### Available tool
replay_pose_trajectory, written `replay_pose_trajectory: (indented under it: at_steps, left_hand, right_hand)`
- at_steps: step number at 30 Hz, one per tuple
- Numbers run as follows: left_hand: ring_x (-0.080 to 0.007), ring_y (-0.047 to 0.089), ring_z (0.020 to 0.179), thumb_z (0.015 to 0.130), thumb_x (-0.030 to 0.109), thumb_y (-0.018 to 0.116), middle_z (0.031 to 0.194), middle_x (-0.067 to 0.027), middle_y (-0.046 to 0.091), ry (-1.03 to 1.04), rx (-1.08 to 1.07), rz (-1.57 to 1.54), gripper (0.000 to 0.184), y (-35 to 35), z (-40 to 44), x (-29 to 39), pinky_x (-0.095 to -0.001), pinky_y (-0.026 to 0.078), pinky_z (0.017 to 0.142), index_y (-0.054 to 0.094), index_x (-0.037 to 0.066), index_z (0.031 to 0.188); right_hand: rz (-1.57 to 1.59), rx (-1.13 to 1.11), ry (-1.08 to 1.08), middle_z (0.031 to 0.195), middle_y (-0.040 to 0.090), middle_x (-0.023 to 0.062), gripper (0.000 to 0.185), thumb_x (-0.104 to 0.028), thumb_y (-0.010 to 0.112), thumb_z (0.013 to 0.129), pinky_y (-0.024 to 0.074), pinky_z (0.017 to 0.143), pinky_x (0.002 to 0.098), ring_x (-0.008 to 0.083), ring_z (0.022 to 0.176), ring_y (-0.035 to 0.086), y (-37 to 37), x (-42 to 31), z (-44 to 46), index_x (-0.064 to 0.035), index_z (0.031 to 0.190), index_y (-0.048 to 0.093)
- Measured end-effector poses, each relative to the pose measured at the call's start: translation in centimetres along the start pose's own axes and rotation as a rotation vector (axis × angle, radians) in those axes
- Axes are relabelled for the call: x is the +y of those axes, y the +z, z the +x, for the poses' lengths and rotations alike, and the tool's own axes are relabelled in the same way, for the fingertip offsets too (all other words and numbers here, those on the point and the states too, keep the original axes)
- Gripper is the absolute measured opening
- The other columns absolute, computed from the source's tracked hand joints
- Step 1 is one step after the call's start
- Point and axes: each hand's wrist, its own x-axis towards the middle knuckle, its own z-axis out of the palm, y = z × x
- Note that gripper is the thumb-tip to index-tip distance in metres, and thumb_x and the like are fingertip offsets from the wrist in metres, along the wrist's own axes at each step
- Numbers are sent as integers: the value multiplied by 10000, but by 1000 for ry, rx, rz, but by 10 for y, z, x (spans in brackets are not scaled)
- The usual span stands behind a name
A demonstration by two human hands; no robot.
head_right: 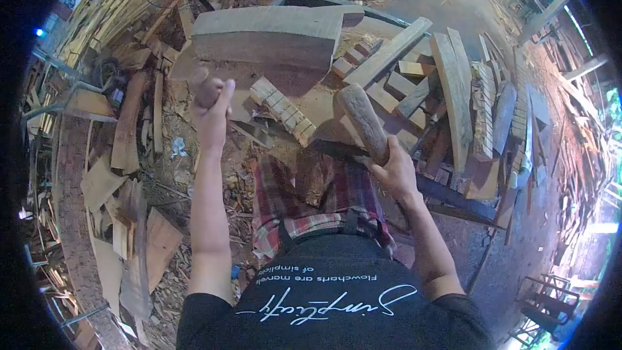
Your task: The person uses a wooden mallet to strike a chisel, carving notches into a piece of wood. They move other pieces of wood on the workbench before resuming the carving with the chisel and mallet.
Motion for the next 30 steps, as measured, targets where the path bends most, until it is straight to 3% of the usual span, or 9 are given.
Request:
replay_pose_trajectory:
  at_steps: [7,9,13,16,17,19,23,25,30]
  left_hand:
    - [-107,450,527,808,41,726,681,-1,475,-81,-479,-905,237,-45,-60,104,-252,344,508,510,89,894]
    - [-166,578,509,809,127,765,694,-73,630,403,-1184,-505,287,-86,-34,144,-296,394,421,493,107,720]
    - [-172,575,487,793,85,738,673,-91,629,479,-948,-565,240,-117,-93,156,-303,415,411,519,85,694]
    - [-179,572,465,776,43,711,653,-109,629,526,-861,-649,199,-154,-146,164,-309,436,402,545,63,668]
    - [-181,570,458,771,29,702,646,-114,628,543,-846,-683,187,-159,-150,166,-312,444,399,554,56,659]
    - [-185,568,443,760,1,684,632,-126,628,572,-822,-749,168,-164,-157,172,-316,458,392,571,41,642]
    - [-193,564,413,738,-55,648,605,-150,627,626,-794,-878,153,-155,-146,188,-325,486,379,605,12,608]
    - [-195,562,406,733,-69,639,598,-156,627,644,-788,-922,155,-148,-136,190,-327,493,376,614,4,599]
    - [-193,569,421,741,-57,642,603,-150,630,659,-827,-996,156,-153,-134,176,-326,500,393,618,6,600]
  right_hand:
    - [-352,172,-290,1088,522,185,561,-256,753,754,478,864,474,390,1064,517,22,-44,56,-36,1192,480]
    - [-411,177,-378,1087,527,174,537,-250,736,767,467,867,472,391,1082,496,26,-51,72,-45,1201,496]
    - [-437,339,-562,1065,578,198,483,-237,680,819,451,863,472,416,1051,537,42,-103,75,-51,1232,512]
    - [-70,-324,-322,1034,642,288,503,-245,626,870,487,807,472,409,943,645,66,-160,61,-22,1292,466]
    - [-82,-332,-333,1034,642,288,503,-245,626,870,487,807,472,409,943,645,86,-163,71,-22,1292,466]
    - [-47,-275,-400,664,633,112,575,-258,653,878,464,502,320,180,522,597,135,-152,98,-35,1366,446]
    - [70,-331,-387,664,625,88,632,-255,654,882,452,500,279,152,551,604,166,-170,97,-47,1421,398]
    - [238,-718,-358,882,680,246,595,-241,617,874,497,723,467,345,686,682,152,-182,70,-56,1400,410]
    - [49,-308,-353,1025,658,282,741,-266,640,872,497,792,503,463,933,634,158,-138,59,-92,1478,251]
